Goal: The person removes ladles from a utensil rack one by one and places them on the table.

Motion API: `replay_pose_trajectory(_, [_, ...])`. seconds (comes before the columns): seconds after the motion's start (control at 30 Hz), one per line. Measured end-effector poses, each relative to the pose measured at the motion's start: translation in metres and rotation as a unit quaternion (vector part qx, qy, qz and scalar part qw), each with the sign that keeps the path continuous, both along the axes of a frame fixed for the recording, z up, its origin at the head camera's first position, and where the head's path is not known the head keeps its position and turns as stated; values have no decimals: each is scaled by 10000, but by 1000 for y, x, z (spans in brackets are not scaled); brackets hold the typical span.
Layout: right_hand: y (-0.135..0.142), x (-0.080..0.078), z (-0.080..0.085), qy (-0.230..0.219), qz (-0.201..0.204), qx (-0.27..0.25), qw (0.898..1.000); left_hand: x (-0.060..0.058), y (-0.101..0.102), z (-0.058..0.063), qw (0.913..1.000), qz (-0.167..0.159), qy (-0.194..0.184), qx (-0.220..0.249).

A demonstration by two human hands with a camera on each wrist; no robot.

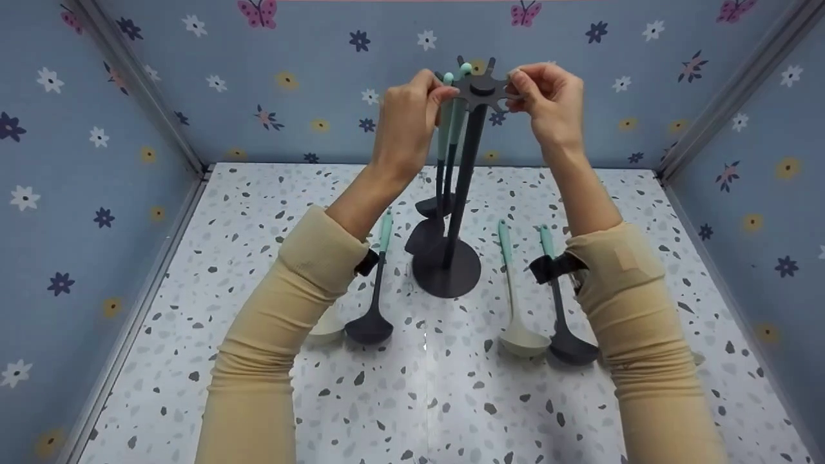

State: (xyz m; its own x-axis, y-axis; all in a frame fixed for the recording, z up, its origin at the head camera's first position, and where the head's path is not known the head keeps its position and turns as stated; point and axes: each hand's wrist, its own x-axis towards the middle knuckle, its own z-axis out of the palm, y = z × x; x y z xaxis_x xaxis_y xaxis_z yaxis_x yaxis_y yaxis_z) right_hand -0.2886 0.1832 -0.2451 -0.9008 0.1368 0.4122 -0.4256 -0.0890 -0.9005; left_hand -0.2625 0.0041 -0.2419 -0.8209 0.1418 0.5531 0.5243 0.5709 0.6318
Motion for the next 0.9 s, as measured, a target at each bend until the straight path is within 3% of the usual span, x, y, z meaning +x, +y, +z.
replay_pose_trajectory(0.23, [1,-9,0,-5,419,-146,9990,10,5,-5,9988,-140,441,144])
replay_pose_trajectory(0.33, [-1,-13,0,-48,407,-28,9992,12,6,-9,9964,-151,834,41])
replay_pose_trajectory(0.5, [-5,-20,0,-293,538,-294,9977,13,10,-14,9889,-59,1481,-125])
replay_pose_trajectory(0.73, [-9,-26,1,-460,875,-943,9906,14,17,-18,9847,48,1744,-6])
replay_pose_trajectory(0.9, [-8,-27,2,-556,958,-1134,9874,13,22,-20,9780,169,2080,-13])
